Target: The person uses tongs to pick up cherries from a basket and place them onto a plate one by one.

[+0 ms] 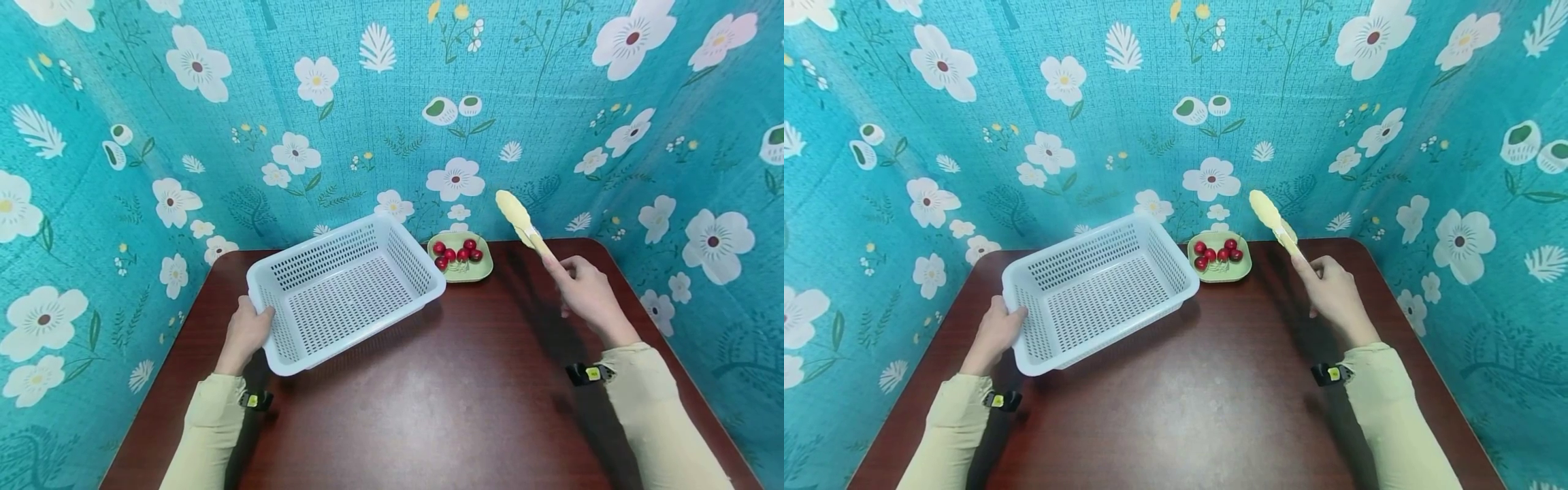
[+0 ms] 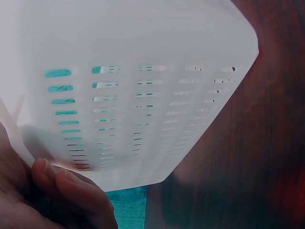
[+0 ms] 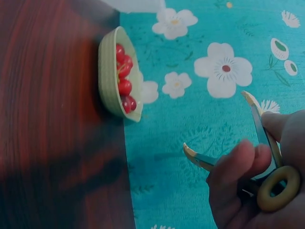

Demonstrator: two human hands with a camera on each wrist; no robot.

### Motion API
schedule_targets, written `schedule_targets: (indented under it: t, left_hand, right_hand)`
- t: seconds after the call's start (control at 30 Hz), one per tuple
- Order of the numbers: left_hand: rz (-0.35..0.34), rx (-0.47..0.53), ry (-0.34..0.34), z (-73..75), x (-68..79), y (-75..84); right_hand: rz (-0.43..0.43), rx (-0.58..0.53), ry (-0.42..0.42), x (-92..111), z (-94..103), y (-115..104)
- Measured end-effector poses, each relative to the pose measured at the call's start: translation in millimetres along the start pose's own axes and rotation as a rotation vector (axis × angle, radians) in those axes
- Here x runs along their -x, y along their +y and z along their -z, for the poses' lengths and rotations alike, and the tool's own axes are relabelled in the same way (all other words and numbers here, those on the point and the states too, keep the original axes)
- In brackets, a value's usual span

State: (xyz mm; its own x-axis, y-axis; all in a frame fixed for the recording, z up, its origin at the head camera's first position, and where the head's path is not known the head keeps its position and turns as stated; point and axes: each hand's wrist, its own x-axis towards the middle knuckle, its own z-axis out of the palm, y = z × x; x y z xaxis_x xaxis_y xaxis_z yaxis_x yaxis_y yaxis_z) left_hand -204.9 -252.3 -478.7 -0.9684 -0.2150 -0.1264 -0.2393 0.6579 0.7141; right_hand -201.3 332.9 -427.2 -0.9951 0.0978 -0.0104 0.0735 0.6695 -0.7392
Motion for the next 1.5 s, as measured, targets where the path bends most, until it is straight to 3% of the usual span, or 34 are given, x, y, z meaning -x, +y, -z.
schedule_targets:
  t: [0.23, 0.67, 1.5]
  left_hand:
    - [-0.003, 0.005, 0.001, -0.5, -1.6, -0.7]
    - [0.0, 0.011, -0.005, 0.7, -2.0, 1.5]
    - [-0.015, 0.02, -0.003, -1.2, -2.3, -1.7]
  right_hand:
    - [0.005, 0.086, 0.04, -1, 2.7, 11]
    - [-0.055, 0.15, 0.036, -3, 4.1, 29]
    - [-0.131, 0.258, -0.042, -7, -5.8, 51]
